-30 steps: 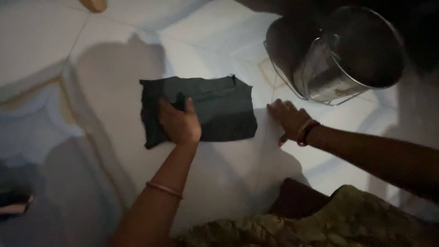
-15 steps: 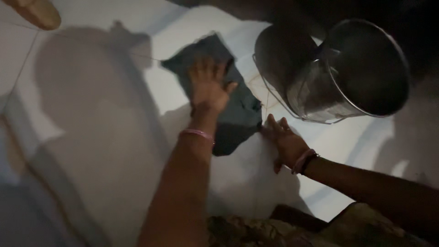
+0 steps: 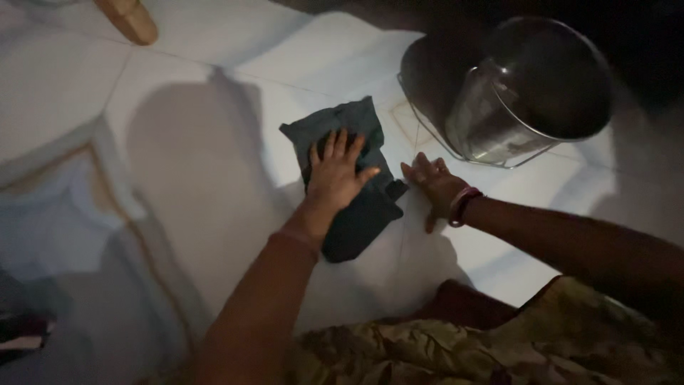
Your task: The person wipes a tiled floor with a dark cloth, then dips the cloth into a metal bucket of water to rinse and wring it out. They resume wiping the floor with the damp cloth.
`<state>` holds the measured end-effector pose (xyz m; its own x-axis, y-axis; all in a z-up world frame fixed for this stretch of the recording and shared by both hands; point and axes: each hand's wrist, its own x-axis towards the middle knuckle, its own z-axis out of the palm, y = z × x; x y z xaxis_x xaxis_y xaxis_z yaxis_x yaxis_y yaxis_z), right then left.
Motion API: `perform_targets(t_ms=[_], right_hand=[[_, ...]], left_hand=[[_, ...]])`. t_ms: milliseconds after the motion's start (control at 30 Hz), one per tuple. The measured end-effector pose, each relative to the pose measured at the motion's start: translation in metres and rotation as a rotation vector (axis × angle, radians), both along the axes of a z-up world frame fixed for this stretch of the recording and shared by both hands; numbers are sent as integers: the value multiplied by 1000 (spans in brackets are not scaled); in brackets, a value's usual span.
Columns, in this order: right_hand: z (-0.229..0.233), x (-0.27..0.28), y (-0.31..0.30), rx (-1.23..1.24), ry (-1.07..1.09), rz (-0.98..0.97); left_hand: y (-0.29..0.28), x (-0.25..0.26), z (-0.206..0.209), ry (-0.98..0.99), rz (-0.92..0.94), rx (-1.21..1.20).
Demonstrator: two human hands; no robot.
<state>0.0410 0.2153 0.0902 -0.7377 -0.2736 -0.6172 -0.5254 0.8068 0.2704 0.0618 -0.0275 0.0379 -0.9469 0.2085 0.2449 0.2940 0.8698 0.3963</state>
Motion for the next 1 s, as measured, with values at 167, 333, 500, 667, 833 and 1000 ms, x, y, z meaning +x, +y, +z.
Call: perform_targets(t_ms=[167, 333, 500, 667, 833, 1000], right_hand=[[-2, 8, 13, -100, 37, 68], [3, 11, 10, -99, 36, 22], [-24, -1, 29, -90, 39, 64], [-28, -1, 36, -146, 94, 124], [3, 12, 9, 51, 10, 97], [1, 11, 14, -31, 26, 76]], left_hand=[[14, 109, -16, -2, -54, 129], [29, 125, -67, 380, -15, -37], [27, 86, -21, -529, -115, 211], [-6, 50, 38, -311, -168, 792], [-43, 76, 61, 171, 481, 647], [-19, 96, 46, -9, 147, 342]])
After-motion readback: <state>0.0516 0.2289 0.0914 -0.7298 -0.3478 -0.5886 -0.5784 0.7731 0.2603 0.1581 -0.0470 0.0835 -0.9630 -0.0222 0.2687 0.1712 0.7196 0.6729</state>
